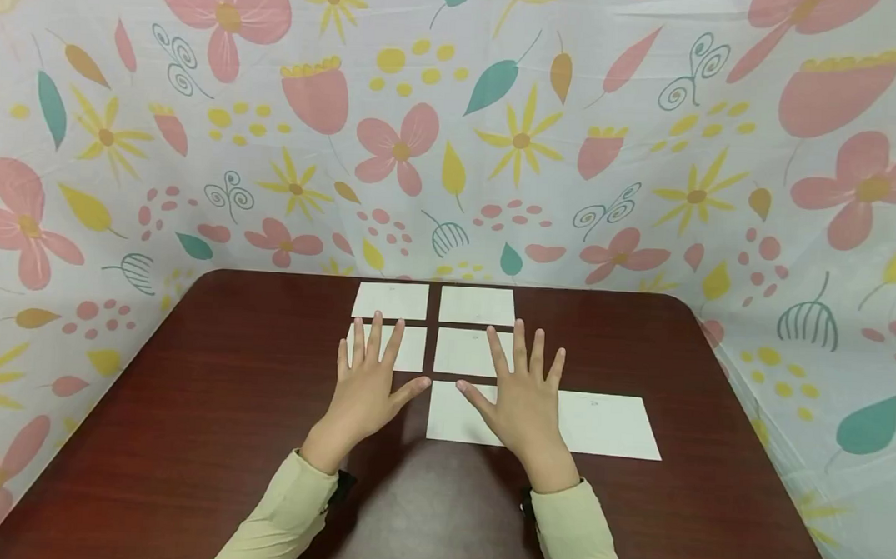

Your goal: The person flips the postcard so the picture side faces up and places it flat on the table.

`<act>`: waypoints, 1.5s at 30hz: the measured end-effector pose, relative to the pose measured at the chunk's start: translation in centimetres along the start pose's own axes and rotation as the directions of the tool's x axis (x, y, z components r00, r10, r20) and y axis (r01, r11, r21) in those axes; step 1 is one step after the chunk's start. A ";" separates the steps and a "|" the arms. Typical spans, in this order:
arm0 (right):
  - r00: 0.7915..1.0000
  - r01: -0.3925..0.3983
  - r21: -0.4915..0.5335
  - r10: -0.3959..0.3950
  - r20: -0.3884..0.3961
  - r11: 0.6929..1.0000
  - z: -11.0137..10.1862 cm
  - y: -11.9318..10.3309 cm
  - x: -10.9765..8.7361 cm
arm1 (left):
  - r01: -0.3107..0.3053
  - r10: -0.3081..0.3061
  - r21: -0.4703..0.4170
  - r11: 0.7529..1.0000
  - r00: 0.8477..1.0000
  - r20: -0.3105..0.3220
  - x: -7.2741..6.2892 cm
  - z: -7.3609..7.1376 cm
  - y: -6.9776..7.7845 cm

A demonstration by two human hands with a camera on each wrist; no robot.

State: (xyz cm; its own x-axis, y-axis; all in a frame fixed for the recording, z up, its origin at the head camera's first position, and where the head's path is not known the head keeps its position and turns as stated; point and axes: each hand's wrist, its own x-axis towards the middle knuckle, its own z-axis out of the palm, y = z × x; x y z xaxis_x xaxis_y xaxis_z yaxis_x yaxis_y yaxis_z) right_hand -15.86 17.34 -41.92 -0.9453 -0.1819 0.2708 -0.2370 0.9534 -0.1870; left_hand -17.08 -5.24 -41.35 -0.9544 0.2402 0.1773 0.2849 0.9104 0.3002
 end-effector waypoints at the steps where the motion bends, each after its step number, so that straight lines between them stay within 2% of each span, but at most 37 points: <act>1: 1.000 0.000 -0.001 0.000 -0.005 1.000 0.0 0.0 0.0 | -0.002 0.002 0.007 1.000 1.000 -0.005 0.0 0.0 0.0; 8: 1.000 0.000 0.002 0.000 -0.020 1.000 0.0 0.4 -0.3 | -0.030 0.033 0.082 0.996 0.999 -0.036 -0.2 0.4 0.5; 12: 1.000 0.004 0.003 -0.004 -0.023 1.000 0.1 0.8 -0.6 | -0.031 0.036 0.168 0.985 0.999 -0.025 -0.3 0.7 0.9; 18: 1.000 0.006 -0.007 -0.006 -0.017 1.000 0.3 1.5 -1.0 | -0.063 0.050 0.339 0.939 0.998 0.049 -0.6 1.7 1.5; 22: 1.000 0.003 -0.001 -0.003 -0.014 1.000 0.4 2.0 -1.4 | -0.105 0.077 0.404 0.909 0.993 0.085 -0.9 2.3 2.0; 25: 1.000 -0.005 0.012 0.005 0.008 1.000 0.5 2.1 -1.8 | -0.120 0.084 0.414 0.902 0.991 0.105 -1.4 2.7 2.5; 30: 0.998 -0.036 0.046 0.034 0.044 0.998 0.6 2.1 -2.2 | -0.132 0.094 0.389 0.912 0.989 0.116 -1.8 3.4 3.1; 37: 0.997 -0.053 0.123 0.045 0.067 0.991 1.0 1.9 -2.5 | -0.144 0.098 0.343 0.928 0.984 0.148 -1.8 4.3 3.5; 42: 0.989 -0.091 0.170 0.070 0.128 0.981 1.4 1.6 -2.7 | -0.147 0.089 0.316 0.937 0.978 0.191 -1.8 4.8 4.0; 45: 0.980 -0.116 0.176 0.084 0.181 0.977 1.4 1.4 -2.7 | -0.160 0.098 0.319 0.934 0.974 0.203 -1.8 5.0 4.2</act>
State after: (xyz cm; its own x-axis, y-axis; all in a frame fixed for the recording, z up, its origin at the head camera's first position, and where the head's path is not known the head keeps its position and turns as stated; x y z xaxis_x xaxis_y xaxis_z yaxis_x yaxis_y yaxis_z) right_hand -13.95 18.87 -44.27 -0.9868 -0.1415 0.0792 -0.1612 0.9106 -0.3807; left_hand -14.63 -0.10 -45.11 -0.9202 0.3913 0.0123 0.3904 0.9195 -0.0469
